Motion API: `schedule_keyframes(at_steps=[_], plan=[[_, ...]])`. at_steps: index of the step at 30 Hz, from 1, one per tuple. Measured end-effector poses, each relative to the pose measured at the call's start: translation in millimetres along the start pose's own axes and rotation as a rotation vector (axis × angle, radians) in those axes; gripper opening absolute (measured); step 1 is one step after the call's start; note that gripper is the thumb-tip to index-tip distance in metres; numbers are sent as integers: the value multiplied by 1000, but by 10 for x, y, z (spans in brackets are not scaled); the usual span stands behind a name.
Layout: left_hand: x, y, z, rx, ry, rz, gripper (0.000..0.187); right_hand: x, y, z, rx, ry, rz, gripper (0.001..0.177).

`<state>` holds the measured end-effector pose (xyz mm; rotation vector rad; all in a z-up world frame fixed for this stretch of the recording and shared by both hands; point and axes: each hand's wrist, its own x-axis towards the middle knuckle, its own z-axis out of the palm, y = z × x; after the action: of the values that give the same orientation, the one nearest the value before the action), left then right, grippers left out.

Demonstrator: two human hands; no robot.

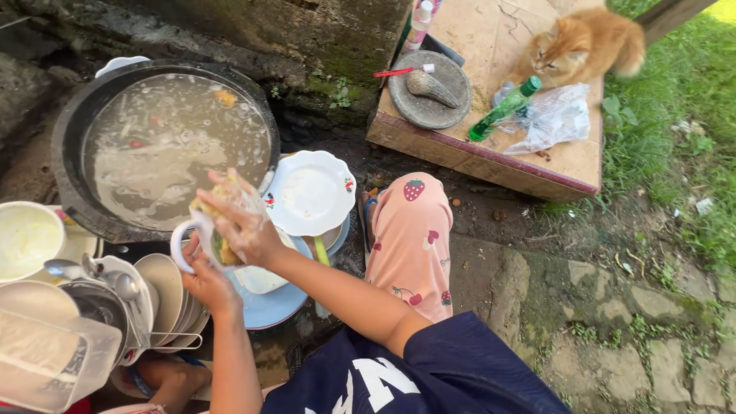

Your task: Washing various plastic containers, plates, mugs, and glassware in a basin.

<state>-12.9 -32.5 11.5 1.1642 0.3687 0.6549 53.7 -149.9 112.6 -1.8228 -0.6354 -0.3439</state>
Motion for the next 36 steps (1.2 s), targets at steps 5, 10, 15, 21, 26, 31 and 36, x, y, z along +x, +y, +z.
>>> schedule_keyframes(at_steps=[5,10,15,21,26,31,36], plan=[[-1,27,-59,-47,64,-102,33,85,897,273,463,-57,390,34],[193,-174,-388,-310,138,-347,29,-76,780,330,944,-63,561,40],[288,80,-416,-373,9,-600,38,-59,320,181,1380,-103,656,56],[330,325,-138,-574,-159,-702,42,-400,816,612,1432,-328,800,59],[310,305,-97,-398,-128,-631,32,-564,1197,845,1132,-352,840,56],[339,328,-68,-188,-84,-519,19,-706,1107,776,1287,-388,927,52],[374,396,-143,32,-27,-401,9,-782,1264,753,1667,-278,1035,44]])
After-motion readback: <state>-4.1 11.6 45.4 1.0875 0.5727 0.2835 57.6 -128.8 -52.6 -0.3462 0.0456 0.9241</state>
